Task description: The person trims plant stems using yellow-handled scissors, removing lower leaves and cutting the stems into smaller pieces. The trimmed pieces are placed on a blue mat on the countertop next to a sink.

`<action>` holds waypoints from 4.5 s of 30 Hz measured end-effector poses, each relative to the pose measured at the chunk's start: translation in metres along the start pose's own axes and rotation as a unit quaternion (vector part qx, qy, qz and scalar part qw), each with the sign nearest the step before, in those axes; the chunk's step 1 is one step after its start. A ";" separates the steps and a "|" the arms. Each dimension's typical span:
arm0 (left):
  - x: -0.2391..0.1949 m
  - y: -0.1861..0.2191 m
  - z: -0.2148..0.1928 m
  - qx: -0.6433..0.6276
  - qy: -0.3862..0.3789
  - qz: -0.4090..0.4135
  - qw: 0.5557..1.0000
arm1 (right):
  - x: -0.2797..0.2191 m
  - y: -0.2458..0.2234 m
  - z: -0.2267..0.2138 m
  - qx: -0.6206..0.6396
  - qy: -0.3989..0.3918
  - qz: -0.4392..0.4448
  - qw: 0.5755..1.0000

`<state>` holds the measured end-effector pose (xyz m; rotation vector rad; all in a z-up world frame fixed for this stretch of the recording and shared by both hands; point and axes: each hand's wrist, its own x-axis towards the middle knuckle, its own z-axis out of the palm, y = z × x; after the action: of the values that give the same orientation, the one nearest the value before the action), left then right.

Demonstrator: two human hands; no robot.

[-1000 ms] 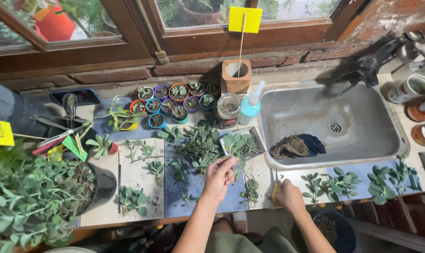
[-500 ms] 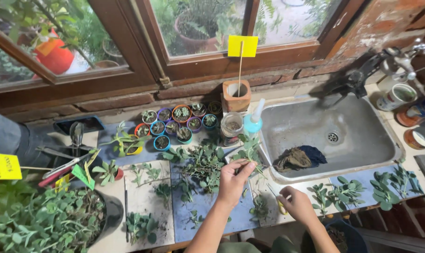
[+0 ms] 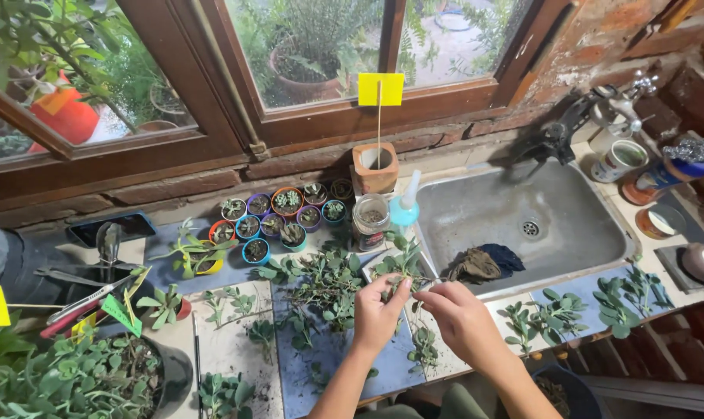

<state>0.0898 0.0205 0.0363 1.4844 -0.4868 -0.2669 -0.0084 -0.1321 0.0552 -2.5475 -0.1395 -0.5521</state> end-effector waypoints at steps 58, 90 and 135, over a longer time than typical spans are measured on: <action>-0.047 -0.074 -0.025 -0.198 -0.016 -0.219 0.955 | -0.047 -0.036 0.065 0.323 0.078 0.403 0.853; -0.022 -0.063 -0.021 -0.176 0.018 -0.165 0.970 | -0.001 -0.007 0.091 0.506 0.045 0.498 0.703; -0.062 -0.018 -0.070 -0.010 0.048 -0.108 0.993 | 0.011 -0.035 0.073 0.504 -0.118 0.263 0.814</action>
<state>0.0710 0.1095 0.0085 1.5234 -0.2452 -0.3666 0.0206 -0.0646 0.0195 -1.4766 0.1577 0.0878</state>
